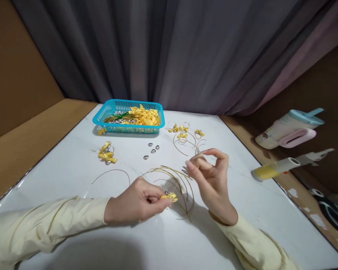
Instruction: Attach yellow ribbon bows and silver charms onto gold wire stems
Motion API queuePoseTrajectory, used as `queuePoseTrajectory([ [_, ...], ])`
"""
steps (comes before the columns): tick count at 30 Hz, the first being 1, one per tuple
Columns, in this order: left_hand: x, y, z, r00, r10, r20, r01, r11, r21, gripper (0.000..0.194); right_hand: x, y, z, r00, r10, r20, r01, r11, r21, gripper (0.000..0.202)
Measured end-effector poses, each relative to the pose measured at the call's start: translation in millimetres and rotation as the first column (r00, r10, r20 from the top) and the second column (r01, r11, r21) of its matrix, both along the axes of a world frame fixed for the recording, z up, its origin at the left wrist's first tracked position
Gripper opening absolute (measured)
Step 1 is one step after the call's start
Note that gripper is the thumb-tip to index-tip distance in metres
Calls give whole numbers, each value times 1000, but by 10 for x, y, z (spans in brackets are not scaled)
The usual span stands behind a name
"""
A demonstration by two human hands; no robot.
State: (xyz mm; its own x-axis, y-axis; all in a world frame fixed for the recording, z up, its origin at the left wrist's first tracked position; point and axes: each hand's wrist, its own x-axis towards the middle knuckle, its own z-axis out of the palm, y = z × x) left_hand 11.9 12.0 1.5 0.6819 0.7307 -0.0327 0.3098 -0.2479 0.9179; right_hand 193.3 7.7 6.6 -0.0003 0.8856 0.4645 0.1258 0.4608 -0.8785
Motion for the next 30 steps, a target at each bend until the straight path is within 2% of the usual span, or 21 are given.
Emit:
queuePoseTrajectory([
  [4,4,-76,-54,1000,-26,3,26,996,-81,34,221,203,37,990,-142,4,141,989,40,30],
  [9,3,-157,-117,996,-88,-8,84,969,-231,37,511,417,-1,962,-273,26,272,961,50,30],
  [15,-17,-163,-191,987,-159,-5,154,963,-222,36,556,479,-63,958,-287,-1,287,958,18,31],
  [17,-15,-145,-200,984,-181,2,178,967,-180,38,512,470,-42,955,-274,-118,268,961,-65,31],
  [19,-5,-117,-205,983,-184,1,183,982,-53,39,471,450,7,924,-226,-308,154,958,-241,32],
  [20,0,-100,-210,983,-182,-3,182,982,39,38,458,438,39,890,-207,-406,58,935,-350,31],
  [22,5,-63,-222,982,-188,-5,184,950,251,36,460,409,111,821,-197,-536,-139,842,-522,28],
  [24,-7,-23,-232,977,-213,-13,199,889,412,34,503,375,178,800,-185,-570,-258,752,-606,27],
  [25,-22,-3,-234,974,-227,-20,209,855,475,33,537,356,206,808,-170,-564,-284,726,-627,27],
  [28,-96,59,-227,966,-246,-76,236,728,644,29,655,280,244,860,-60,-507,-367,618,-696,31],
  [30,-158,100,-223,957,-249,-149,273,599,753,28,712,209,231,895,81,-438,-416,500,-759,32],
])
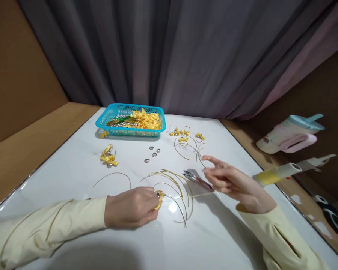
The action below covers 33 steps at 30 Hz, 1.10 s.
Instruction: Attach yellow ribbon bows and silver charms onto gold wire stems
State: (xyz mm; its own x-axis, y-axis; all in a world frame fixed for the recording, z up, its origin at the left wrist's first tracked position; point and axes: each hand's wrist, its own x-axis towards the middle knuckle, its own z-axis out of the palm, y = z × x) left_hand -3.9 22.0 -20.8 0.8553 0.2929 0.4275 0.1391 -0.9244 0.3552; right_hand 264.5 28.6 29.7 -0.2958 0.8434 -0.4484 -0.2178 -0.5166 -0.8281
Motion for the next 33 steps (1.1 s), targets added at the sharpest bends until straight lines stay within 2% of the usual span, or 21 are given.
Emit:
queuePoseTrajectory([
  [2,-58,35,-7,999,-16,-32,22,981,192,30,18,-88,-35,989,119,88,-116,992,-42,33],
  [4,-104,58,-18,998,-15,-57,34,937,348,34,1,-183,-75,974,169,149,-162,985,-59,34],
  [6,-132,63,-22,997,-5,-80,40,897,440,36,-32,-265,-113,965,195,176,-188,980,-60,34],
  [11,-149,33,8,992,-8,-129,76,845,530,39,-75,-353,-212,960,201,196,-190,979,-75,32],
  [14,-153,19,7,990,-12,-138,84,847,526,39,-68,-350,-275,966,181,182,-165,981,-97,33],
  [16,-160,16,5,993,-26,-114,73,897,436,38,-60,-338,-285,973,155,171,-140,985,-97,32],
  [18,-164,20,22,995,-6,-102,26,980,199,34,-57,-315,-242,979,98,181,-85,993,-80,32],
  [19,-163,25,42,993,24,-115,-20,999,35,33,-58,-299,-196,981,54,187,-44,997,-58,31],
  [20,-158,33,68,988,58,-145,-77,989,-130,32,-62,-280,-135,982,3,188,2,1000,-26,31],
  [22,-139,53,129,970,100,-220,-178,910,-374,33,-81,-230,21,983,-95,159,83,993,82,30],
  [24,-116,75,186,969,116,-218,-208,859,-468,33,-117,-161,193,978,-168,128,140,969,203,26],
  [27,-93,99,233,992,100,-79,-127,829,-545,24,-195,-16,390,964,-255,75,217,918,332,25],
  [29,-90,104,238,999,40,15,-20,752,-659,24,-252,99,439,962,-266,66,224,902,369,28],
  [30,-91,103,235,998,12,56,33,683,-730,26,-280,157,437,960,-269,72,222,897,383,29],
  [33,-92,90,205,987,36,156,131,380,-916,33,-352,309,364,955,-277,106,210,883,419,30],
])
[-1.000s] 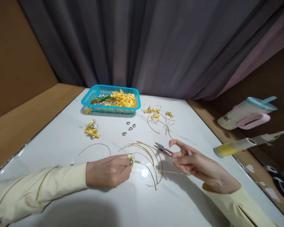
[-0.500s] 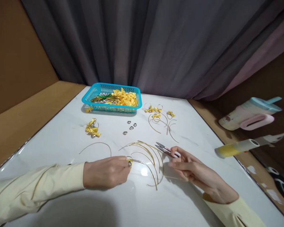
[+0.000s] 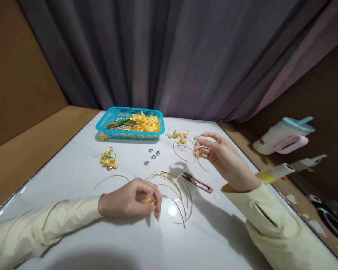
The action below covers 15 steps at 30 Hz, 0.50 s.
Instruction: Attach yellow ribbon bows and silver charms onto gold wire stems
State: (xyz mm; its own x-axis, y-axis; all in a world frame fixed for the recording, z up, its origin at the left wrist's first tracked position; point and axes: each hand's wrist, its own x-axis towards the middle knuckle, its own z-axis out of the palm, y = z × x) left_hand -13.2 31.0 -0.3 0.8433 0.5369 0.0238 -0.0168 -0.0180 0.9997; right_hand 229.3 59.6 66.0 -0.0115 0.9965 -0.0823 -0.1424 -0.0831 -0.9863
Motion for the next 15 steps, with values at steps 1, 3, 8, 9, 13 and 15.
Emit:
queuePoseTrajectory([
  [1,1,-5,-16,999,19,26,-17,994,-106,33,-18,40,-35,1000,2,15,-2,1000,0,31],
  [3,4,-12,-53,997,56,60,-40,969,-246,25,-43,105,-102,998,12,62,-12,1000,-9,32],
  [8,16,-1,-104,992,42,121,4,933,-361,26,-42,226,-226,982,12,188,-8,1000,-23,32],
  [9,20,0,-104,992,36,117,9,930,-367,20,-37,250,-250,978,7,209,-3,1000,-22,32],
  [13,41,-5,-121,992,61,110,-5,891,-453,6,-7,321,-362,934,23,357,-19,1000,-15,30],
  [15,48,-4,-153,989,87,121,-14,864,-504,9,42,317,-410,882,42,469,-39,999,-15,32],
])
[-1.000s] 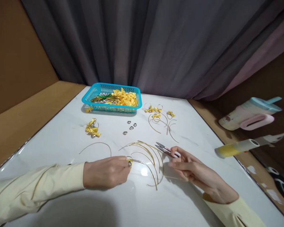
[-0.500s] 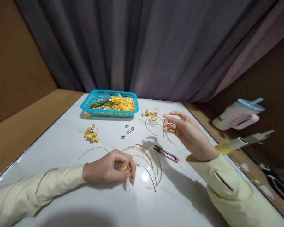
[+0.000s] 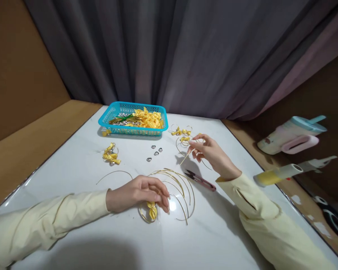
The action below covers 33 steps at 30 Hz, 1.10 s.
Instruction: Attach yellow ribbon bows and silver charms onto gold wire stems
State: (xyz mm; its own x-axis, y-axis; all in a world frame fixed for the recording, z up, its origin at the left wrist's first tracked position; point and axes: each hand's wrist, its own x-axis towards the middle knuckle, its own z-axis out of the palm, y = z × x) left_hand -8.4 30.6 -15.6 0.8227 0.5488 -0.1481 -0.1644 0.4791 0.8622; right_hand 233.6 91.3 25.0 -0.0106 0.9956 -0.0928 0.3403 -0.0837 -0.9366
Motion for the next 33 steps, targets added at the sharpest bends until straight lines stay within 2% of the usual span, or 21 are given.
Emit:
queuePoseTrajectory([
  [3,1,18,-57,999,37,-3,-37,998,-54,12,145,-101,-41,979,25,204,-29,999,15,31],
  [6,-5,46,-98,997,73,15,-71,991,-112,15,298,-326,-89,908,89,409,-103,995,13,30],
  [8,-9,58,-114,996,83,18,-80,989,-124,15,334,-507,-159,648,183,740,-267,964,-5,25],
  [9,-10,61,-119,996,87,15,-85,989,-120,16,326,-593,-206,533,188,825,-320,947,-9,19],
  [11,-10,59,-116,995,103,6,-102,990,-93,15,267,-730,-311,354,151,923,-386,922,-2,8],
  [14,-11,49,-80,989,146,-14,-146,989,6,14,168,-824,-442,193,44,980,-461,886,51,12],
  [16,-14,41,-45,985,169,-41,-164,981,108,15,159,-831,-475,156,-1,988,-475,877,76,17],
  [17,-16,36,-29,982,180,-53,-170,972,161,16,176,-831,-471,178,-8,984,-464,881,91,18],
  [18,-18,30,-17,979,193,-63,-176,961,213,17,202,-833,-450,241,-5,971,-436,893,113,17],
  [20,-18,12,-7,970,228,-79,-192,928,319,19,252,-858,-367,469,24,883,-336,929,154,14],
  [22,-12,-10,-16,958,273,-86,-214,883,418,21,253,-918,-243,718,70,693,-230,963,141,18],
  [24,-1,-31,-33,946,311,-91,-233,847,478,21,174,-998,-115,840,150,522,-223,971,80,24],
  [26,10,-45,-47,935,342,-91,-254,829,498,21,24,-1068,-22,880,226,418,-251,968,5,31],
  [28,17,-51,-55,928,363,-88,-274,823,497,21,-153,-1104,13,870,294,396,-305,952,-39,35],
  [30,16,-50,-61,924,372,-89,-285,824,491,22,-312,-1098,-9,844,330,423,-339,939,-56,32],
  [33,7,-42,-77,922,369,-121,-274,838,472,24,-464,-1038,-87,831,305,465,-335,942,-20,29],
])
